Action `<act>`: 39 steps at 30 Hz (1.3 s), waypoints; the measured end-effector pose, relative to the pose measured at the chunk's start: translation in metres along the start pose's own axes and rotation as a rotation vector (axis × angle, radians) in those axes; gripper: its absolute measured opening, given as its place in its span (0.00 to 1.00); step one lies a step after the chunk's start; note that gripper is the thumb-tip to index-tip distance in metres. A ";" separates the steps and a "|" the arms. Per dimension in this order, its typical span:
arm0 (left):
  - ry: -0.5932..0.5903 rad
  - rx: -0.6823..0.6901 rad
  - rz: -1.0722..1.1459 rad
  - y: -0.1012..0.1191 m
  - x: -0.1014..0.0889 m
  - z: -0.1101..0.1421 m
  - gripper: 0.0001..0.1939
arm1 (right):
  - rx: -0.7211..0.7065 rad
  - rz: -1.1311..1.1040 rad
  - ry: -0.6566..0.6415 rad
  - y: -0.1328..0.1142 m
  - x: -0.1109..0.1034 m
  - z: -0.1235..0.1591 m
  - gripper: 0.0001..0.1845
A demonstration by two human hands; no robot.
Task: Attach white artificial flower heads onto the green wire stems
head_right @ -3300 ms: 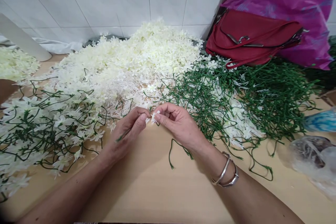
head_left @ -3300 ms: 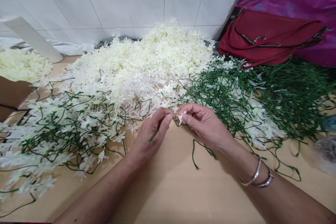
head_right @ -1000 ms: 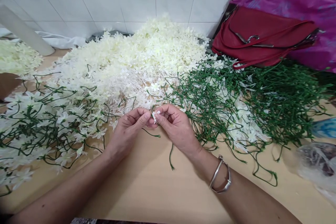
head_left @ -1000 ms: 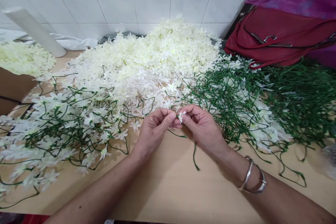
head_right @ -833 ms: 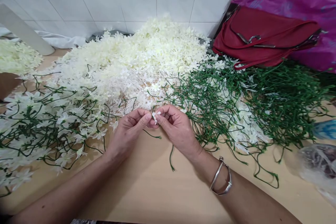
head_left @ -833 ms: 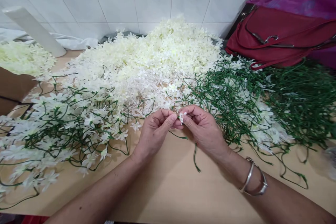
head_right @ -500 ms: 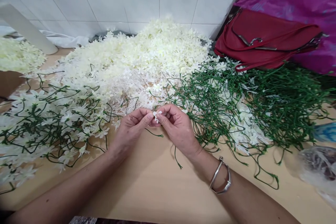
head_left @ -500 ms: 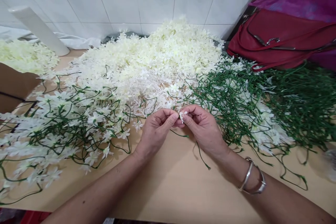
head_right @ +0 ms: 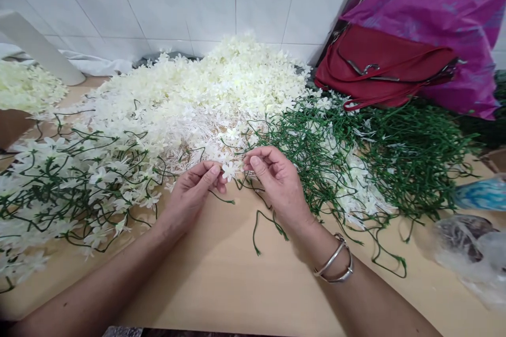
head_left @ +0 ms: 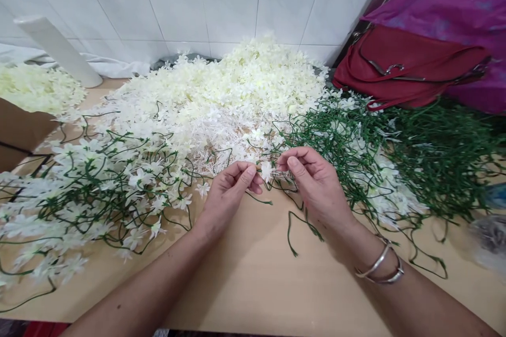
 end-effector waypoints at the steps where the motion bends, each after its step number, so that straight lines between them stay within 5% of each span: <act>1: -0.035 -0.003 -0.067 0.003 0.001 0.001 0.12 | 0.005 0.057 0.010 -0.001 -0.002 -0.001 0.06; 5: -0.194 0.109 -0.548 0.024 0.012 0.004 0.08 | -0.002 0.378 0.006 -0.003 -0.004 -0.001 0.02; 10: -0.051 0.327 -0.903 0.032 0.006 0.006 0.05 | -0.126 0.642 -0.104 -0.009 0.005 -0.001 0.06; 18: -0.072 0.310 -1.202 0.017 0.010 -0.007 0.09 | -0.115 0.731 -0.099 -0.003 0.003 -0.003 0.06; 29: 0.041 0.470 -1.078 0.039 0.006 0.003 0.04 | -0.298 0.682 -0.240 -0.013 0.017 0.001 0.08; 39: 0.059 0.395 -0.932 0.041 -0.001 0.000 0.06 | -0.299 0.687 -0.009 -0.039 0.003 0.005 0.09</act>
Point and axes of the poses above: each hand's wrist, its own z-axis away from the middle knuckle, its own x-axis out of the palm, y = z × x, the point moved 7 cm from there along -z, towards the middle knuckle, and after that the axes turned 12 degrees about -y, right-handed, at the moved point
